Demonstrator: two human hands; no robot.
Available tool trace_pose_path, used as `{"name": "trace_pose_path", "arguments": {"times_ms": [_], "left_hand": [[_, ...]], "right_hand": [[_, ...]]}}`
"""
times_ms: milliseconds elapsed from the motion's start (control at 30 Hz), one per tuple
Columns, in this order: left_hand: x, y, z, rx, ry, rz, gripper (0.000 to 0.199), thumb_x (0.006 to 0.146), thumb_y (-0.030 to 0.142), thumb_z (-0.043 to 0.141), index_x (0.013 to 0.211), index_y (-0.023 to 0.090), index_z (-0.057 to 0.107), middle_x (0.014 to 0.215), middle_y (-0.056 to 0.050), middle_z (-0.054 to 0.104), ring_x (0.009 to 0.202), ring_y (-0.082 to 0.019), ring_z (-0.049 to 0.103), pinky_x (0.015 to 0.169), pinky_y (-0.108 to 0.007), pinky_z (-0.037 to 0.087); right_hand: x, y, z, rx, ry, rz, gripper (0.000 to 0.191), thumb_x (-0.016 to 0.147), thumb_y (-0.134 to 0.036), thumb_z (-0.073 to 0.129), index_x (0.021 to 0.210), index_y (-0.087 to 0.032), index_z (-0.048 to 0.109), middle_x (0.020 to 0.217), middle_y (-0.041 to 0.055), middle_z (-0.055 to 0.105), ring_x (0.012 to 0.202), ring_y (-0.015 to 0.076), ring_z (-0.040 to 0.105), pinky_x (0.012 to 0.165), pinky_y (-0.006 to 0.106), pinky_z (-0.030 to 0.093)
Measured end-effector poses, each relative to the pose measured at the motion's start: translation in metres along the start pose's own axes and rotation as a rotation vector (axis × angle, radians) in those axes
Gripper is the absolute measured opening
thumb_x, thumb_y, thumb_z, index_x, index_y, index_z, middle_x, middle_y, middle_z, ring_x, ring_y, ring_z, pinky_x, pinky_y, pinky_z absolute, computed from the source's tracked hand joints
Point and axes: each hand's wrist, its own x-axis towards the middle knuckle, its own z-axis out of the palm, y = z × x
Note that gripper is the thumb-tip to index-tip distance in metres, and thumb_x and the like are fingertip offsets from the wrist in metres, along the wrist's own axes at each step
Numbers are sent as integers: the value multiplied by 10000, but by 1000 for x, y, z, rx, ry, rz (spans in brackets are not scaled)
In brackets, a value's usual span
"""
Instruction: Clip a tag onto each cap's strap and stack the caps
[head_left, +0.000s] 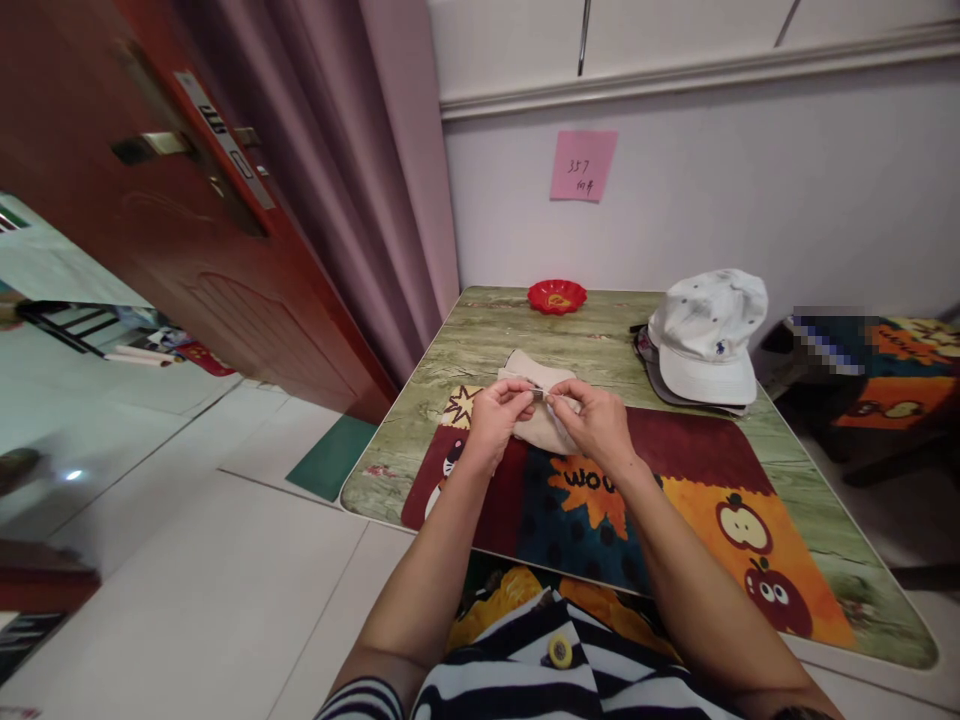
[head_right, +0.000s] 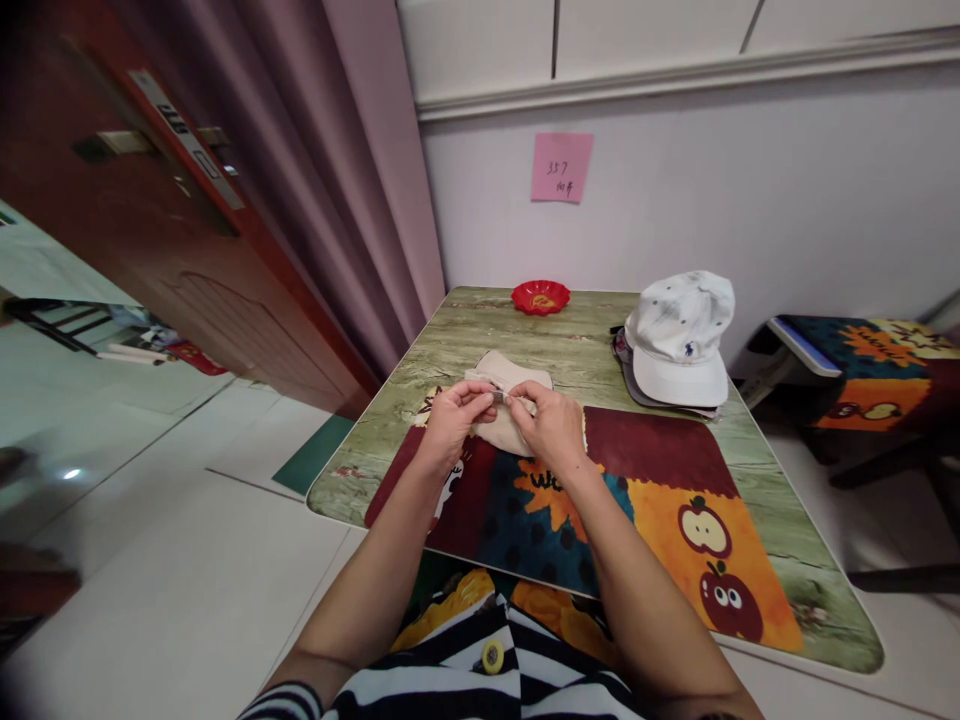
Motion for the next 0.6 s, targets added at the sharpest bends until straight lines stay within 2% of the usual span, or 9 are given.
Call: {"name": "trace_pose_path", "arguments": {"times_ms": [267,600], "left_hand": [[0,3,-3,30,-90,5,297,645,316,850,864,143,750,765,-28,711,610,-102,615,643,-235,490],[-1,2,-3,-11,-105,-25,312,657,311,844,901,143,744,758,-18,709,604,-98,617,647,-230,476]], "right_hand": [[7,6,-7,96,-126,16,220,856,-403,597,820,-245,745,728,12,733,608,172,572,621,273,353],[2,1,0,144,-60,76,206,814,-381,597,787,-218,719,658,-7,673,531,140,489,543,266,287]]}}
